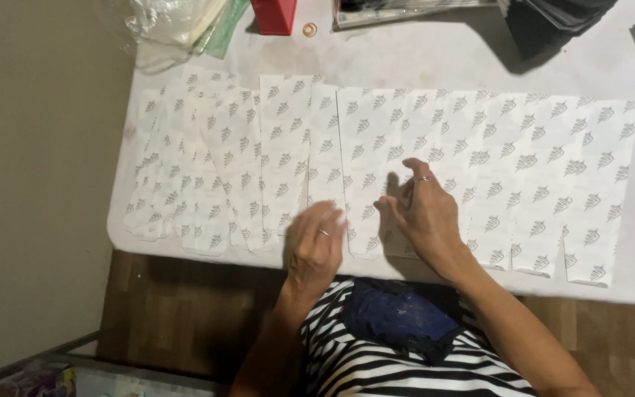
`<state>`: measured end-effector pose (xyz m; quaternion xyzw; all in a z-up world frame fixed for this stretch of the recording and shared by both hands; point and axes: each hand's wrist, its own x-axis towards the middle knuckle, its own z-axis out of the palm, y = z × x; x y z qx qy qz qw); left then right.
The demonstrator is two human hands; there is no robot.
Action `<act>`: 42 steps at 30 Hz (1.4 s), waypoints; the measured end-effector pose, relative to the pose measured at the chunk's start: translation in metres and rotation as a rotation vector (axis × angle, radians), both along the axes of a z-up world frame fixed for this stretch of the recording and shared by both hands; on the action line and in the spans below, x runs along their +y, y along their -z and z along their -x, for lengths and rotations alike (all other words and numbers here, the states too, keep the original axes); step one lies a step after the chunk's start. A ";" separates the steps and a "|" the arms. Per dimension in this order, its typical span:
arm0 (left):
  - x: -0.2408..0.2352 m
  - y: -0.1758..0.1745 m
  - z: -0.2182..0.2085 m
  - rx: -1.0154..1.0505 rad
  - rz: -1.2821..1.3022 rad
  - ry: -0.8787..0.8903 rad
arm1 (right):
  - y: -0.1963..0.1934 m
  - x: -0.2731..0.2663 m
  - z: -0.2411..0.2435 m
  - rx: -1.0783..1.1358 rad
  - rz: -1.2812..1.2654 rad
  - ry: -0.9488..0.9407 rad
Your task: Arranging and gluing printed paper strips on a work table to assemble a larger sheet or product wall.
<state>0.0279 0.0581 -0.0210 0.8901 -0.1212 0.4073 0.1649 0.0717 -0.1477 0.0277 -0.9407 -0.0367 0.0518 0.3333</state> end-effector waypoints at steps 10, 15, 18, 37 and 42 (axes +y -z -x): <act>0.006 -0.018 0.028 0.510 0.190 0.660 | -0.025 -0.005 0.048 -0.517 -0.252 -0.554; 0.008 -0.022 0.026 0.484 0.189 0.684 | -0.010 -0.006 0.052 -0.630 -0.188 -0.578; 0.009 -0.023 0.025 0.498 0.203 0.692 | 0.001 -0.006 0.053 -0.664 -0.173 -0.589; 0.010 -0.028 0.024 0.428 0.158 0.698 | 0.002 -0.001 0.051 -0.749 -0.144 -0.649; 0.009 -0.031 0.023 0.420 0.168 0.702 | 0.006 0.001 0.050 -0.785 -0.140 -0.639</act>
